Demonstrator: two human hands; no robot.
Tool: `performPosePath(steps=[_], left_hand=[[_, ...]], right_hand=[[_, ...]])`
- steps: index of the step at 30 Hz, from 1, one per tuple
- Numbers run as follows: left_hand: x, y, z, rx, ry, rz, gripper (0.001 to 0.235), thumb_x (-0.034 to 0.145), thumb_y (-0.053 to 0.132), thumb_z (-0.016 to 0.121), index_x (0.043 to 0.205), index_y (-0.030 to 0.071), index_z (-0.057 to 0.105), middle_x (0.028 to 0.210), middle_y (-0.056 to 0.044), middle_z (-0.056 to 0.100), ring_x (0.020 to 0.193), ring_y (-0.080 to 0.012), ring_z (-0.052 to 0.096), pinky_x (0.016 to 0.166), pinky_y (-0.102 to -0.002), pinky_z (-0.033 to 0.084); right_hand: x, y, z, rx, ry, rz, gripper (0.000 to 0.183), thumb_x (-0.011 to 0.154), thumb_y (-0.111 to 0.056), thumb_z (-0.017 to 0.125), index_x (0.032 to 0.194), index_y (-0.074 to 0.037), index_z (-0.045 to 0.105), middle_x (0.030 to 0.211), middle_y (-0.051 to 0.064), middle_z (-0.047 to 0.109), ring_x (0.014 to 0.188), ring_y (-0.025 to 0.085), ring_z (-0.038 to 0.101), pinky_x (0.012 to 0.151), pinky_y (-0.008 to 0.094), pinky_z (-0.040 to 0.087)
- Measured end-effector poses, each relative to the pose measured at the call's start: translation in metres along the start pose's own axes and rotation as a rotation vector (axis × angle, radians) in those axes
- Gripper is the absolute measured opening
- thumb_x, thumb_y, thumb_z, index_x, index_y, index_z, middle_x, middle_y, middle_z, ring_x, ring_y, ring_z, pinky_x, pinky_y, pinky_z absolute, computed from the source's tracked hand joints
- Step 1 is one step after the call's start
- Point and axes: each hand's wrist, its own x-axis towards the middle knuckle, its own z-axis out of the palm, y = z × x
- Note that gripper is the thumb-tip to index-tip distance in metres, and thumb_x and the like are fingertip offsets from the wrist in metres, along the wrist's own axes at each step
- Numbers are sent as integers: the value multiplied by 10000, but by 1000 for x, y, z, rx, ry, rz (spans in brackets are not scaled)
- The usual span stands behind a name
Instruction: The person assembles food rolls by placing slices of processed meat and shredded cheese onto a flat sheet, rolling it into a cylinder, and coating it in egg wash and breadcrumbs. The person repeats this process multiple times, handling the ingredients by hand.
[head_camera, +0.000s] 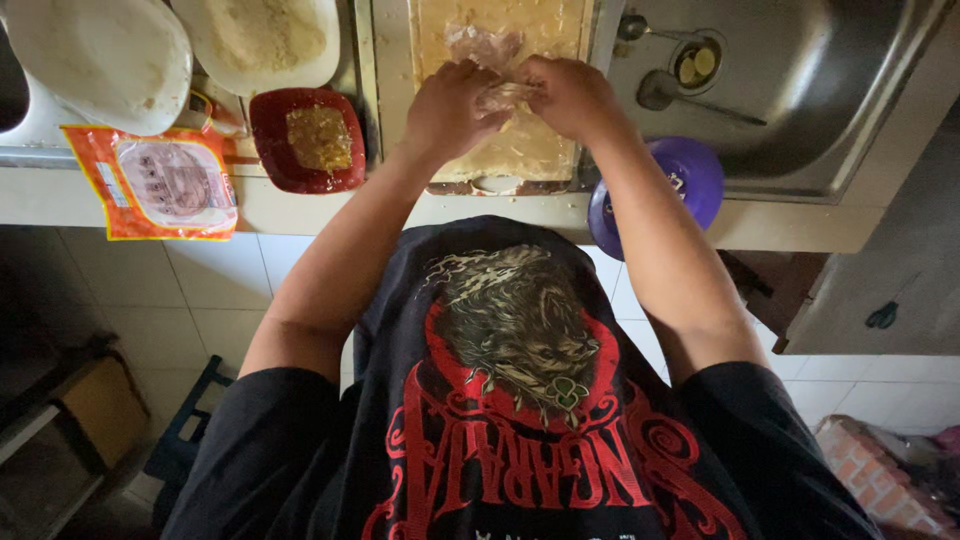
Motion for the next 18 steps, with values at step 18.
performPosePath(steps=[18], left_hand=[[18, -6, 10, 138, 75, 184, 229, 897, 82, 712, 1119, 134, 715, 1114, -68, 677, 1103, -284, 623, 932, -457, 474]], right_hand=[[-93, 25, 92, -397, 323, -261, 264, 903, -46, 651, 1153, -116, 701, 1230, 44, 695, 1199, 240, 630, 985, 402, 549]])
